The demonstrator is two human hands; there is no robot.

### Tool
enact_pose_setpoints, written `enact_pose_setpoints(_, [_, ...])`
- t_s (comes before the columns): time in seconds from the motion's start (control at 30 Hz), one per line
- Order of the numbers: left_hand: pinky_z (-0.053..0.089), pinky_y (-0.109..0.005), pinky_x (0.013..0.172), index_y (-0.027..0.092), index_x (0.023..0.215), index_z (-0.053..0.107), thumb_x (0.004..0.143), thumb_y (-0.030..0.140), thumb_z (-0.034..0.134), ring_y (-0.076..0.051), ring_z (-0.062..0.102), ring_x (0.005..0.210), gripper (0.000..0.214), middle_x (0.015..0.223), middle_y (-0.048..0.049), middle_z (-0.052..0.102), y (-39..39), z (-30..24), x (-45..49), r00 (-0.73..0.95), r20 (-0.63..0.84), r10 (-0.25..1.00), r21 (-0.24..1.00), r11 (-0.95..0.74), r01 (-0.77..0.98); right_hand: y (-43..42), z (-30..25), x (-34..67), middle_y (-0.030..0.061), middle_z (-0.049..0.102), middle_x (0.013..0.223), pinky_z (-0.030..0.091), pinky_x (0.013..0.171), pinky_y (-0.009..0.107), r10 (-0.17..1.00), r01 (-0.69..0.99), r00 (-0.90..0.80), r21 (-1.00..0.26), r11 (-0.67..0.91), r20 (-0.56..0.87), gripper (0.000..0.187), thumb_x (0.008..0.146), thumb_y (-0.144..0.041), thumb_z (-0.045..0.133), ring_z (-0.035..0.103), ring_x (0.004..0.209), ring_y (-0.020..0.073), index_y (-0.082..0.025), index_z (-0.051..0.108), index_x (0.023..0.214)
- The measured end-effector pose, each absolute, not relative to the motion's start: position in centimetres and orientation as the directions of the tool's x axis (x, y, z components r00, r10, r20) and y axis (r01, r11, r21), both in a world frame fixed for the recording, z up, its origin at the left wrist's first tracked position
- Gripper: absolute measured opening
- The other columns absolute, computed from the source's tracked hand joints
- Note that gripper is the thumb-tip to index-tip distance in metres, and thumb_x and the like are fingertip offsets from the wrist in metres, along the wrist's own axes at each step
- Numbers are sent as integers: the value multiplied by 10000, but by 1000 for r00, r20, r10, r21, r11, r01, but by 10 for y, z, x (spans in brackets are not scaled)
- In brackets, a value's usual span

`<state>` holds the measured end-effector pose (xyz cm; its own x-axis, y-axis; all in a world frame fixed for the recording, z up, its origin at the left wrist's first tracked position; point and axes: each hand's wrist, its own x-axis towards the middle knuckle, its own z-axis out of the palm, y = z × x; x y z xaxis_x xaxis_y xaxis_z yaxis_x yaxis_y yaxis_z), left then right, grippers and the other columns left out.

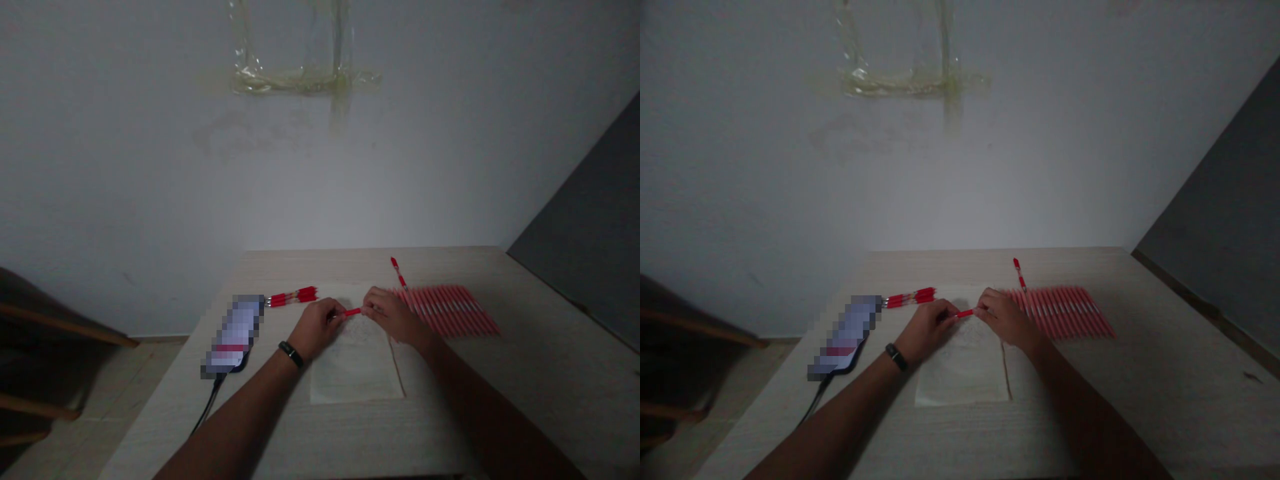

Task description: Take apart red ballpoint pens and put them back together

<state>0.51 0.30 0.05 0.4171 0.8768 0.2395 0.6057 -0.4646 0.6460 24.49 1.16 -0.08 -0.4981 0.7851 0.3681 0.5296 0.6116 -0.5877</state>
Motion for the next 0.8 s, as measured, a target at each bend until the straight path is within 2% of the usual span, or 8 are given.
enact_pose_setpoints(0.1, [434,-277,676,158,881,713,905,238,658,-172,613,741,100,831,-56,714,2,1,5,423,240,874,660,-466,589,10,0,243,41,635,911,439,844,336,779,510,-504,-600,616,372,209,1022,-319,541,598,892,191,-200,633,876])
enact_pose_setpoints(0.27, [427,-279,677,157,854,705,892,241,684,-175,609,742,95,817,-60,705,1,1,4,413,280,867,657,-487,576,9,-6,236,53,633,926,460,871,342,780,406,-502,-694,595,375,374,1059,-320,427,601,923,193,-202,595,746])
enact_pose_setpoints(0.4, [423,-279,678,160,863,700,910,263,670,-179,611,752,118,845,-72,707,1,1,2,414,308,857,639,-508,578,7,-10,231,54,635,946,463,891,349,808,372,-469,-750,547,357,416,1065,-335,391,601,945,196,-205,560,708])
enact_pose_setpoints(0.63, [426,-276,691,169,861,685,926,288,677,-171,607,746,136,840,-60,688,2,0,1,411,379,829,605,-558,569,6,-9,228,44,621,892,447,861,333,821,325,-438,-786,526,367,444,1068,-366,375,600,898,190,-206,520,680])
enact_pose_setpoints(0.8, [426,-275,682,172,897,678,913,274,684,-165,581,737,103,831,-41,663,2,-2,5,368,354,859,654,-509,560,10,-9,230,39,627,837,442,841,327,843,383,-368,-762,522,393,433,1056,-391,433,606,870,191,-204,585,696])
